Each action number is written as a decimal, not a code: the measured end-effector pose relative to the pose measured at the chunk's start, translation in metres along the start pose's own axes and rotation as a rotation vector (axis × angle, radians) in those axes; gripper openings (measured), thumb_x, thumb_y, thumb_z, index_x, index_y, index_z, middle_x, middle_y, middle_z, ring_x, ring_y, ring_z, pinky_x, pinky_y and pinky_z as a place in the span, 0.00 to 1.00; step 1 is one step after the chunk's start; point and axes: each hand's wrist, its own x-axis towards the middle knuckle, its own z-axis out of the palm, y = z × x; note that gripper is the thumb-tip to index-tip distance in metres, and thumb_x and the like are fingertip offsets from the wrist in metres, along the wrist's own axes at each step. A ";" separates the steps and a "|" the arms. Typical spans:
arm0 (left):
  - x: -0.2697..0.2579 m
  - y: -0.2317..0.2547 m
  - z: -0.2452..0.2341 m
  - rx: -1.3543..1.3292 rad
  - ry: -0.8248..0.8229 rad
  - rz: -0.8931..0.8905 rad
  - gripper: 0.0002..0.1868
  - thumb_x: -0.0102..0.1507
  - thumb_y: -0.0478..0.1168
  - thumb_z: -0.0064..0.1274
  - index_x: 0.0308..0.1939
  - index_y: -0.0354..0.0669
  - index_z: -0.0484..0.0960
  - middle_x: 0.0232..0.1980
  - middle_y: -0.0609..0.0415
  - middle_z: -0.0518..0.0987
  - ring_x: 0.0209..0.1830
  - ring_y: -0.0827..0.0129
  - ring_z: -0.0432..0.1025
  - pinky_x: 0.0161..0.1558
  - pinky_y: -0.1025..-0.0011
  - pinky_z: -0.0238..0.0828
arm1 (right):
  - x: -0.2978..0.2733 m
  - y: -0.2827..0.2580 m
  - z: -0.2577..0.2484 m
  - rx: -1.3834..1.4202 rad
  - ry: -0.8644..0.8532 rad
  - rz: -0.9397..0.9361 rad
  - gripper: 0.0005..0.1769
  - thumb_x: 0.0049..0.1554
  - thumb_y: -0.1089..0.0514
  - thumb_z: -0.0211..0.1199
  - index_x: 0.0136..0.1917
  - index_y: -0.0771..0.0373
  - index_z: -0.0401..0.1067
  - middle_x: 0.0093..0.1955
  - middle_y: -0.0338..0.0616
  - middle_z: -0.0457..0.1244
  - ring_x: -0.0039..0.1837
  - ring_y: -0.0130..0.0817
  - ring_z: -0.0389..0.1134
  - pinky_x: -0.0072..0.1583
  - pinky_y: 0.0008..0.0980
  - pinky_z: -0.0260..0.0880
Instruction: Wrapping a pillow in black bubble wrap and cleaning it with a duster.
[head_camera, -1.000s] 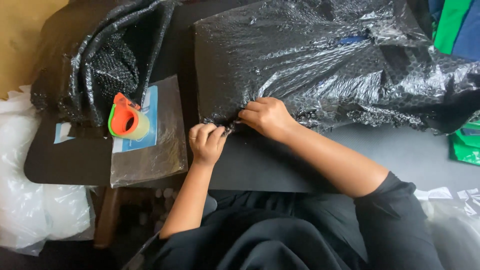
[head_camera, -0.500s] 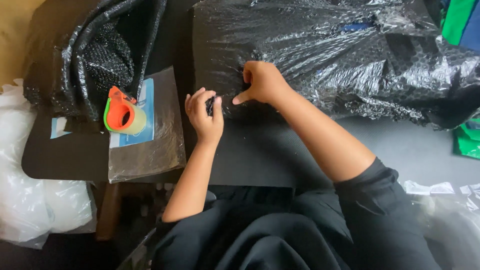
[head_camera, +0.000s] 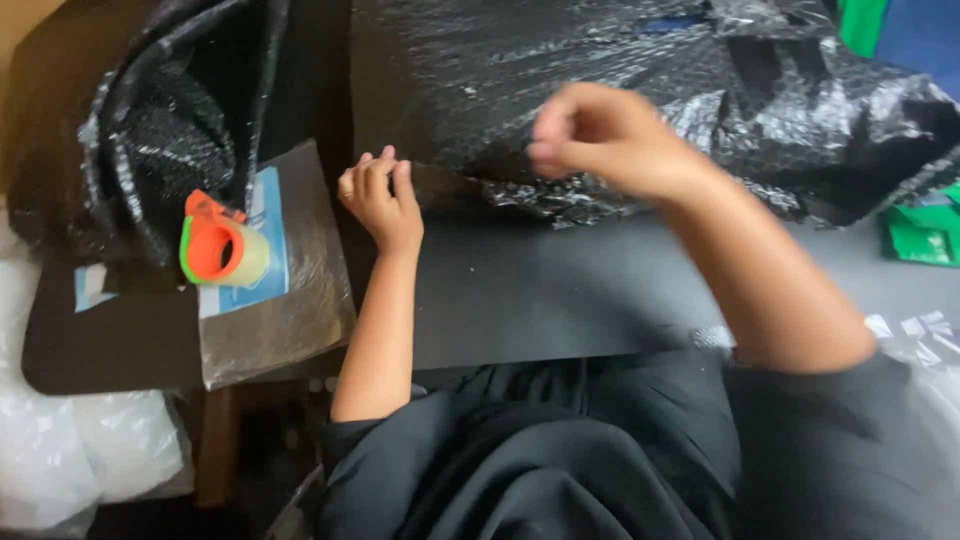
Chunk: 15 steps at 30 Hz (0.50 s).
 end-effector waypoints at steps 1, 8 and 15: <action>0.000 0.000 -0.001 -0.017 -0.009 0.004 0.10 0.70 0.45 0.51 0.38 0.46 0.81 0.48 0.56 0.85 0.51 0.51 0.75 0.56 0.56 0.61 | -0.035 -0.014 -0.018 -0.002 0.019 0.005 0.06 0.62 0.63 0.66 0.49 0.59 0.69 0.45 0.38 0.65 0.50 0.28 0.73 0.55 0.27 0.80; -0.006 -0.004 0.001 -0.082 0.054 -0.010 0.06 0.68 0.36 0.58 0.46 0.40 0.86 0.45 0.48 0.81 0.51 0.51 0.70 0.54 0.54 0.66 | -0.290 0.005 -0.112 -0.219 0.924 0.048 0.07 0.69 0.58 0.63 0.56 0.56 0.65 0.45 0.38 0.62 0.47 0.22 0.66 0.52 0.17 0.61; 0.004 0.010 -0.011 -0.121 0.052 0.074 0.13 0.75 0.38 0.49 0.45 0.27 0.81 0.47 0.37 0.82 0.52 0.44 0.68 0.53 0.49 0.65 | -0.445 0.113 -0.108 0.306 1.486 0.249 0.30 0.59 0.59 0.62 0.74 0.50 0.64 0.65 0.46 0.67 0.66 0.35 0.72 0.64 0.30 0.77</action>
